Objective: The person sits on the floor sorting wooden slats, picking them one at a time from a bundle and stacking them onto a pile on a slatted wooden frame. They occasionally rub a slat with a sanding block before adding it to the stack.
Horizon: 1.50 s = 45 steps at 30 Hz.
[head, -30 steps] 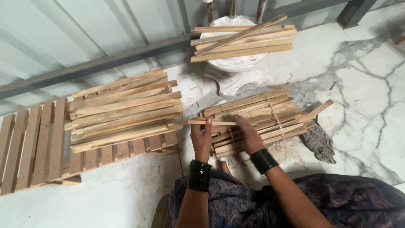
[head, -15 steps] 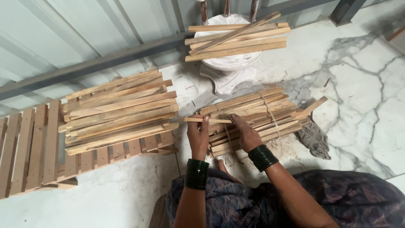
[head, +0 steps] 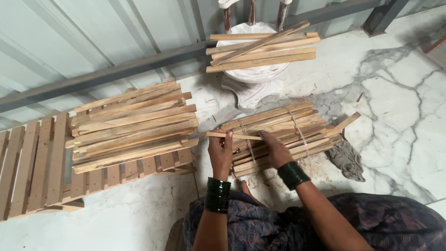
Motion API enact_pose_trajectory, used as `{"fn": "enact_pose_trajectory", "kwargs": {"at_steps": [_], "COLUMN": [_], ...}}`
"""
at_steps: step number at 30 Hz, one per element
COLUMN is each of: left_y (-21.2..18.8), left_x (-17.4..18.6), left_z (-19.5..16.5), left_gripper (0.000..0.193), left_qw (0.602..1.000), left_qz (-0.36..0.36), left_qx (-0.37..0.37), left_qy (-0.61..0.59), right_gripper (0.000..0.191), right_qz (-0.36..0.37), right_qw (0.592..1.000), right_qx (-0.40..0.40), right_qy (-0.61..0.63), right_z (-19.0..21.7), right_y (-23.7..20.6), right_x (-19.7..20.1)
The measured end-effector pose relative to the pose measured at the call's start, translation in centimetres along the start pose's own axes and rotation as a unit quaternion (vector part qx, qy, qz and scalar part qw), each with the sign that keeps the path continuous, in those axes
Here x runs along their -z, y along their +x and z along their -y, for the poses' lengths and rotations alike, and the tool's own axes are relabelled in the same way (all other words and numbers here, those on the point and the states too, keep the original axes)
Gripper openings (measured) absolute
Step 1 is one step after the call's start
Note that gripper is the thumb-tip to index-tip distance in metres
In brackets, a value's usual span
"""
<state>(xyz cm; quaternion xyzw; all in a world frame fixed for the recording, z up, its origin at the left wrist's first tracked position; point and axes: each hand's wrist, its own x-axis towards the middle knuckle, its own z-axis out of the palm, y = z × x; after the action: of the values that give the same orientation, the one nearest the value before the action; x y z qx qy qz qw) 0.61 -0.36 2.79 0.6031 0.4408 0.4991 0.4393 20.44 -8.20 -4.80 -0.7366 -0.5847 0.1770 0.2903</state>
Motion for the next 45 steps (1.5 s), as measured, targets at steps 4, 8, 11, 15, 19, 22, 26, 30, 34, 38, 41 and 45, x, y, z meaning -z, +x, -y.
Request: {"fn": "enact_pose_trajectory", "kwargs": {"at_steps": [4, 8, 11, 15, 19, 22, 26, 30, 34, 38, 41, 45], "left_y": [-0.2, -0.2, -0.3, -0.3, -0.4, -0.4, -0.3, -0.4, -0.3, 0.0, 0.0, -0.5], "left_x": [0.4, 0.6, 0.6, 0.6, 0.3, 0.2, 0.6, 0.8, 0.4, 0.0, 0.2, 1.1], "left_z": [0.4, 1.0, 1.4, 1.2, 0.6, 0.3, 0.9, 1.8, 2.0, 1.8, 1.9, 2.2], "left_gripper": [0.022, 0.022, 0.023, 0.023, 0.024, 0.023, 0.019, 0.021, 0.022, 0.021, 0.021, 0.02], "left_qw": [1.0, 1.0, 0.999, 1.0, 1.0, 0.999, 0.999, 0.996, 0.999, 0.999, 0.997, 0.995], "left_qz": [0.001, -0.01, -0.01, 0.006, 0.0, 0.017, 0.022, -0.018, -0.02, -0.014, 0.0, 0.006], "left_qx": [0.01, -0.002, 0.012, 0.011, 0.014, 0.009, 0.021, 0.045, 0.012, 0.007, -0.019, 0.032], "left_qy": [-0.025, 0.0, -0.028, -0.002, -0.014, -0.028, -0.035, -0.079, -0.028, -0.028, -0.077, -0.091], "right_gripper": [0.089, 0.089, 0.088, 0.087, 0.088, 0.092, 0.094, 0.076, 0.08, 0.078, 0.085, 0.089], "right_qz": [-0.034, -0.035, -0.031, -0.04, 0.017, 0.047, 0.014, -0.039, -0.063, -0.038, -0.04, -0.056], "right_qw": [0.995, 0.997, 0.998, 0.999, 1.0, 0.996, 0.988, 0.991, 0.997, 0.995, 0.988, 0.984], "right_qx": [0.073, 0.058, 0.046, 0.03, -0.011, 0.001, 0.112, 0.117, 0.029, 0.066, 0.124, 0.149], "right_qy": [0.056, 0.036, 0.028, 0.001, 0.022, 0.076, 0.107, 0.056, 0.028, 0.064, 0.083, 0.082], "right_z": [3.8, 4.3, 2.9, 2.0, 4.9, 8.5, 10.0, 5.1, 0.8, 3.4, 6.8, 6.5], "right_y": [-1.2, -1.3, -1.0, -0.6, -0.5, -1.0, -1.3, -0.5, 0.4, 0.0, -1.2, -1.8], "right_x": [0.5, 0.6, 0.3, 0.7, 2.4, 3.4, 2.5, 0.7, 0.0, -0.1, -0.1, 0.1]}}
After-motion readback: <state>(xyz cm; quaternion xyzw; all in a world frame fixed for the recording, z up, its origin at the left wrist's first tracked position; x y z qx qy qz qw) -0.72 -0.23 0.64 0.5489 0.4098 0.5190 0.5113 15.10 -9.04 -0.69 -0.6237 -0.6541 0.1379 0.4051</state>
